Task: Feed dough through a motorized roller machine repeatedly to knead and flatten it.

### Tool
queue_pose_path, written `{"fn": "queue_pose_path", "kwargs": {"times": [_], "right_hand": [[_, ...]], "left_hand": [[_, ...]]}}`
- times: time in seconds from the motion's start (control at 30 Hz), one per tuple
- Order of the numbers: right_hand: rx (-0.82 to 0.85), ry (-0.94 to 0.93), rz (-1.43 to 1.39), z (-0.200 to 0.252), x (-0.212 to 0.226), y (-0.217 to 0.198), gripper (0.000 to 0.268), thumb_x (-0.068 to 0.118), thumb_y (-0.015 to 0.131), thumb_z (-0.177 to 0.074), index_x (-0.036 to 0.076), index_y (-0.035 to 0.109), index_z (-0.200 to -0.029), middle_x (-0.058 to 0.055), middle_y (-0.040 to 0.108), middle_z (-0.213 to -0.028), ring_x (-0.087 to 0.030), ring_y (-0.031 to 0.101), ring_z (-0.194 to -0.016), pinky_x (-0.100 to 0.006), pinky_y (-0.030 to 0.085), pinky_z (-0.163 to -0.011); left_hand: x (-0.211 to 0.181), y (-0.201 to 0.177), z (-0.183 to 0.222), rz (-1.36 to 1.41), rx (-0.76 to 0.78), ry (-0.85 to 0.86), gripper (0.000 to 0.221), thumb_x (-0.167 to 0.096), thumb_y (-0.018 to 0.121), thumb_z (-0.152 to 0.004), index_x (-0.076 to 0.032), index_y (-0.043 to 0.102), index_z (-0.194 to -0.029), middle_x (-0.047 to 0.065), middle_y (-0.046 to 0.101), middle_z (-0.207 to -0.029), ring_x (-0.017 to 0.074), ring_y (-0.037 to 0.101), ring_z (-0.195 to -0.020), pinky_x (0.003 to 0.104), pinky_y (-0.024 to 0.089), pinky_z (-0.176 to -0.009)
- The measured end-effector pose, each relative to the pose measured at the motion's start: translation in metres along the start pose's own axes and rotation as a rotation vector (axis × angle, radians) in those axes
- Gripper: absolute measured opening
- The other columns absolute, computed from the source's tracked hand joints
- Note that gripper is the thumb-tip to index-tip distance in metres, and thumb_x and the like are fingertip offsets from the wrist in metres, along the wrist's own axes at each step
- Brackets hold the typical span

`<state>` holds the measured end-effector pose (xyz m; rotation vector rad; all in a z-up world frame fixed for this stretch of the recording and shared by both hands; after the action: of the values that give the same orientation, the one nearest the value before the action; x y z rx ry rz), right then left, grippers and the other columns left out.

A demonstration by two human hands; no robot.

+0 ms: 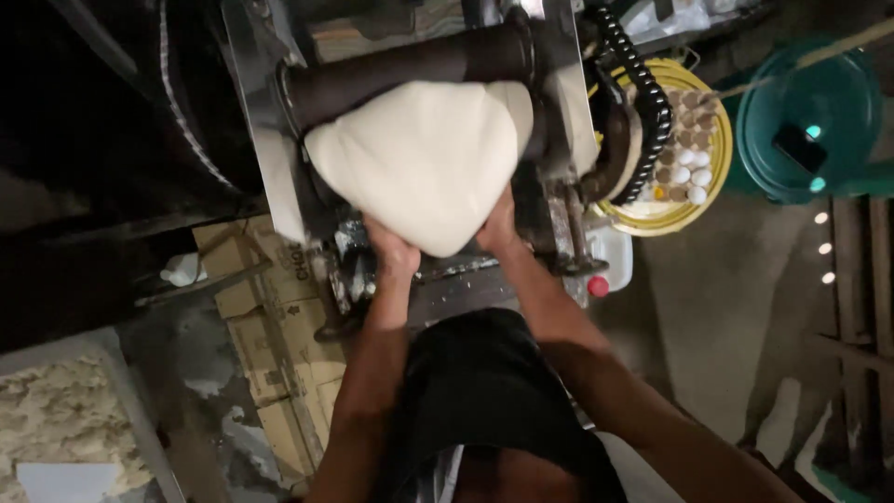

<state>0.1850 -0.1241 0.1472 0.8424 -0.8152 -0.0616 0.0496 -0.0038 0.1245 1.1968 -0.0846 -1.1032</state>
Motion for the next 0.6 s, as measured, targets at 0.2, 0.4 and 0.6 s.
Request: {"fn": "queue_pose_path", "kwargs": {"times": [0.2, 0.4, 0.6], "right_hand": [[0.028, 0.065, -0.166, 0.033, 0.031, 0.002, 0.069, 0.05, 0.044, -0.109, 0.002, 0.041, -0.158, -0.016, 0.053, -0.153, -0.032, 0.053, -0.139, -0.049, 0.042, -0.118], [-0.034, -0.079, -0.24, -0.002, -0.013, -0.137, 0.04, 0.037, 0.053, -0.111, 0.004, 0.061, -0.131, -0.014, 0.065, -0.138, -0.03, 0.06, -0.129, -0.045, 0.048, -0.111], [-0.744, 0.558, 0.151, -0.064, -0.093, -0.234, 0.064, 0.061, 0.037, -0.098, 0.013, 0.057, -0.135, -0.007, 0.07, -0.128, -0.032, 0.067, -0.108, -0.046, 0.054, -0.092]], "left_hand": [[-0.04, 0.017, 0.034, -0.117, 0.102, 0.105, 0.066, -0.047, 0.045, -0.114, -0.002, 0.037, -0.161, 0.012, 0.042, -0.165, 0.0281, 0.041, -0.15, 0.043, 0.037, -0.123], [-0.016, -0.11, 0.012, -0.073, -0.015, -0.072, 0.058, -0.039, 0.05, -0.11, 0.005, 0.041, -0.147, 0.025, 0.054, -0.149, 0.0428, 0.056, -0.138, 0.059, 0.047, -0.117], [0.049, -0.246, -0.076, -0.33, -0.409, -0.441, 0.067, -0.053, 0.043, -0.095, -0.025, 0.033, -0.155, 0.011, 0.05, -0.152, 0.0386, 0.05, -0.132, 0.057, 0.049, -0.101]]}}
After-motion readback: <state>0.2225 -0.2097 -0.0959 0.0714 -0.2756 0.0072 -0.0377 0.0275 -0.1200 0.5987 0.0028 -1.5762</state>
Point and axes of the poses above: each hand's wrist, its own z-axis away from the middle knuckle, its own y-axis out of the palm, x = y × z, the point moved 3 cm from there along -z, towards the middle knuckle
